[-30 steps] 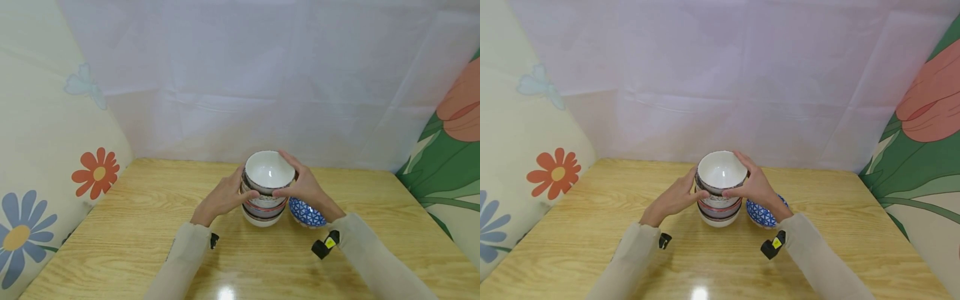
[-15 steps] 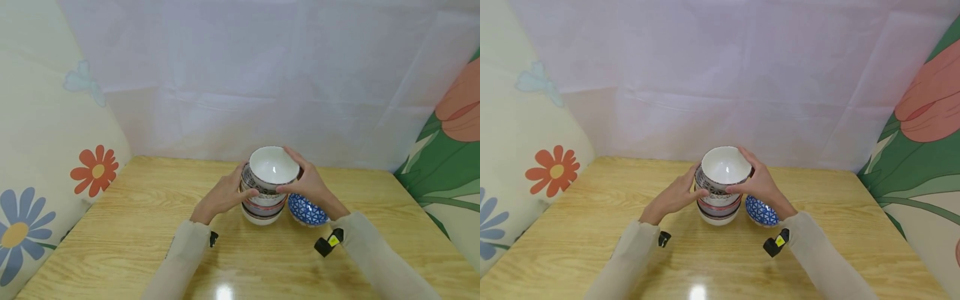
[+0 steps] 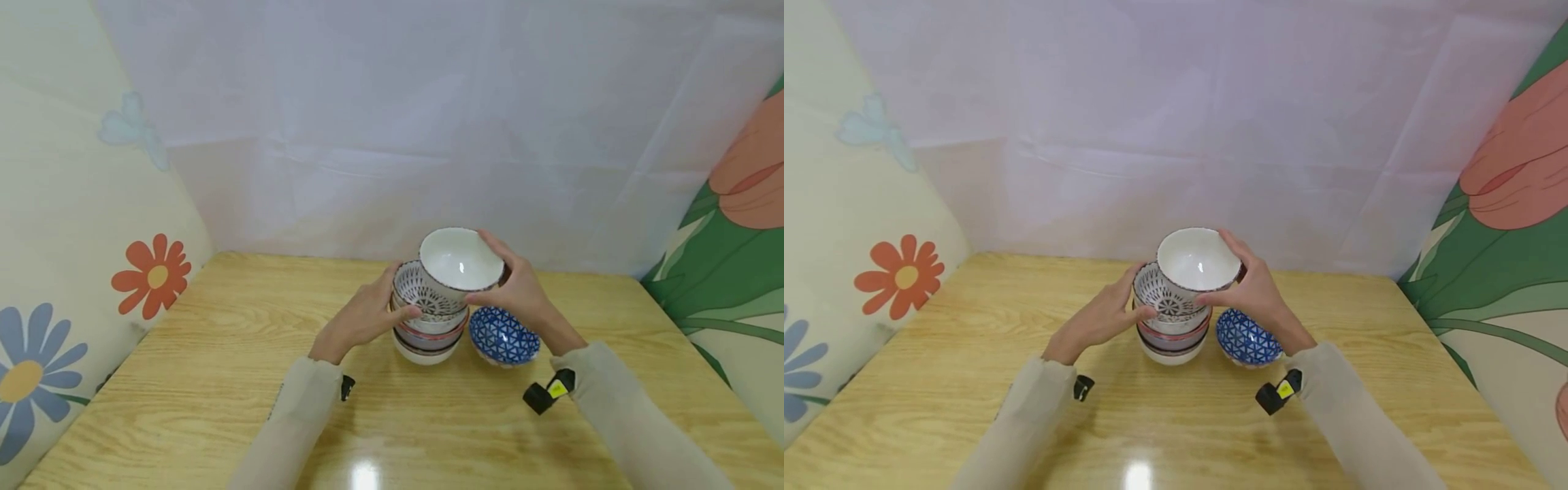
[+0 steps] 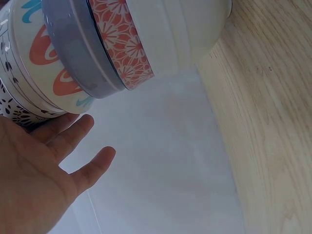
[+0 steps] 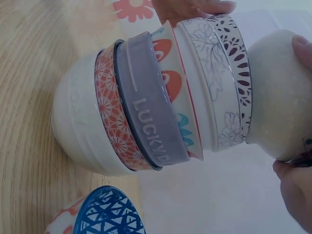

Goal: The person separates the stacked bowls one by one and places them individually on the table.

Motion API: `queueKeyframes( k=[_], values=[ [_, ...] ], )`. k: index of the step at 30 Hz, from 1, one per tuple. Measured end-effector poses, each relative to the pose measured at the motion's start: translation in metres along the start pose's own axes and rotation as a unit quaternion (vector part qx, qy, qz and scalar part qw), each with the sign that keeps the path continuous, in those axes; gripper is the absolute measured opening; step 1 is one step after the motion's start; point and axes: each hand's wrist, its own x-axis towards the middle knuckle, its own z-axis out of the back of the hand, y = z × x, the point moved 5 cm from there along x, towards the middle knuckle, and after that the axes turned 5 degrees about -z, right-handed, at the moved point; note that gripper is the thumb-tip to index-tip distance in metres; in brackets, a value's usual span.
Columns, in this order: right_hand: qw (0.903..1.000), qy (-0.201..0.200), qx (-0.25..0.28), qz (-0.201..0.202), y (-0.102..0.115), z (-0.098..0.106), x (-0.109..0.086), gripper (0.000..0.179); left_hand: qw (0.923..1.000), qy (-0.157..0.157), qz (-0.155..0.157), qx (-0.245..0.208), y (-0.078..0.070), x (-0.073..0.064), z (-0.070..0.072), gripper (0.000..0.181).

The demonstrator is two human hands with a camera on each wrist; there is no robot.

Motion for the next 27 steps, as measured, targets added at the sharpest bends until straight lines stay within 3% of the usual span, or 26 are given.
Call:
queueKeyframes(
  k=[4,20,27],
  values=[
    [0.9999,-0.007,0.003,-0.010,0.000,0.006,-0.002,0.102,1.0000,0.002,0.004,0.005,0.000,0.000,0.000,0.106],
    [0.9985,-0.033,0.034,-0.025,-0.007,0.027,-0.019,0.098,0.9998,0.006,0.013,0.012,0.001,0.001,-0.001,0.099],
    [0.9983,-0.049,0.017,-0.027,-0.013,0.035,-0.026,0.097,0.9997,0.006,0.017,0.014,0.001,0.000,-0.001,0.097]
  ],
)
